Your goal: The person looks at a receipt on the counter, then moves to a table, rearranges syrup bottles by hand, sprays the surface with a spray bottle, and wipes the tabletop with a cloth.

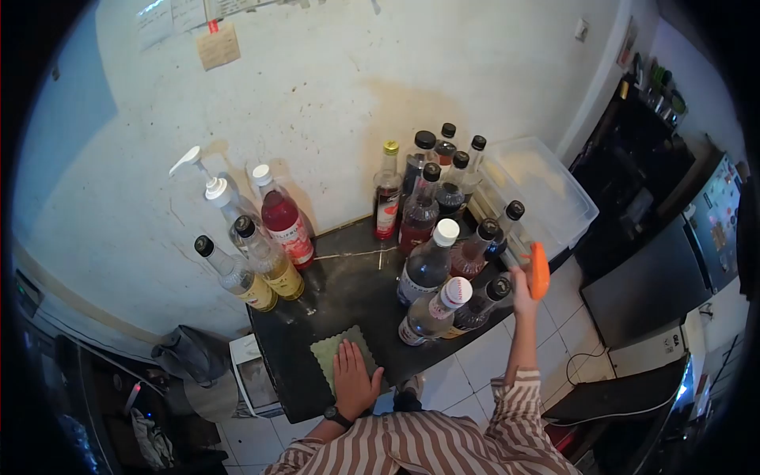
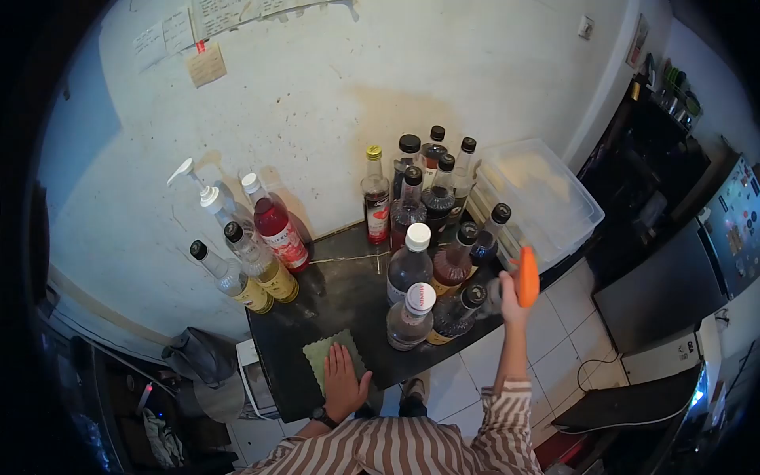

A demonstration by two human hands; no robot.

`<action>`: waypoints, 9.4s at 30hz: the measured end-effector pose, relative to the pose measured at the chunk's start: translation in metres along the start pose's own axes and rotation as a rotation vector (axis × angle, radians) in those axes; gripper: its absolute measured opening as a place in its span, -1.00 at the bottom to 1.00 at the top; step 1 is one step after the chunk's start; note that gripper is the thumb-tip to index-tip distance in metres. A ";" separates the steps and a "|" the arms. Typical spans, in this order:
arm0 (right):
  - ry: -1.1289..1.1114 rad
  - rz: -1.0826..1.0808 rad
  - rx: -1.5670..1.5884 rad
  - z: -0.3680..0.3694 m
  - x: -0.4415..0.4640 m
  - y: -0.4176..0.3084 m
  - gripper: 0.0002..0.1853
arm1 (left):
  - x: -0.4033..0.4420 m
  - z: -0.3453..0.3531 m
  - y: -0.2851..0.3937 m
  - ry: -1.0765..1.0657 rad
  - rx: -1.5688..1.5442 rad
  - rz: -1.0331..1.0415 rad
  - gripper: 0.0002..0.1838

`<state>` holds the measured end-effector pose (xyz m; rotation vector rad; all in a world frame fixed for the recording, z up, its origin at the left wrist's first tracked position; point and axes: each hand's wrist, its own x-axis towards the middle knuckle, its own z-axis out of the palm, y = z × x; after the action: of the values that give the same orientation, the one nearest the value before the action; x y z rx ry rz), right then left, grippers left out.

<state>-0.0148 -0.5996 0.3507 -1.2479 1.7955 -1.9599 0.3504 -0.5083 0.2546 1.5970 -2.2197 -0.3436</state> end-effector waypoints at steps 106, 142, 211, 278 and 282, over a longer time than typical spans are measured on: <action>-0.050 -0.495 -0.078 -0.058 -0.032 -0.096 -0.16 | 0.124 -0.168 0.073 0.457 -1.281 0.172 -0.67; -1.427 -0.650 -0.426 0.321 0.090 -0.191 -0.70 | -0.081 -0.215 -0.030 0.767 -0.961 -0.315 -0.54; -0.443 -0.243 -0.430 -0.189 0.002 -0.219 -0.19 | 0.354 -0.107 0.004 0.593 -0.933 0.166 -0.66; -0.568 -0.233 -0.340 -0.092 0.001 -0.168 -0.57 | 0.363 -0.108 0.007 0.579 -0.604 0.188 -0.60; -0.555 -0.213 -0.336 -0.099 -0.004 -0.166 -0.58 | 0.352 -0.117 0.004 0.620 -0.452 0.233 -0.49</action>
<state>-0.0172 -0.4858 0.5065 -1.9235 1.7815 -1.2279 0.3000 -0.8373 0.4187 1.0132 -1.6718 -0.2199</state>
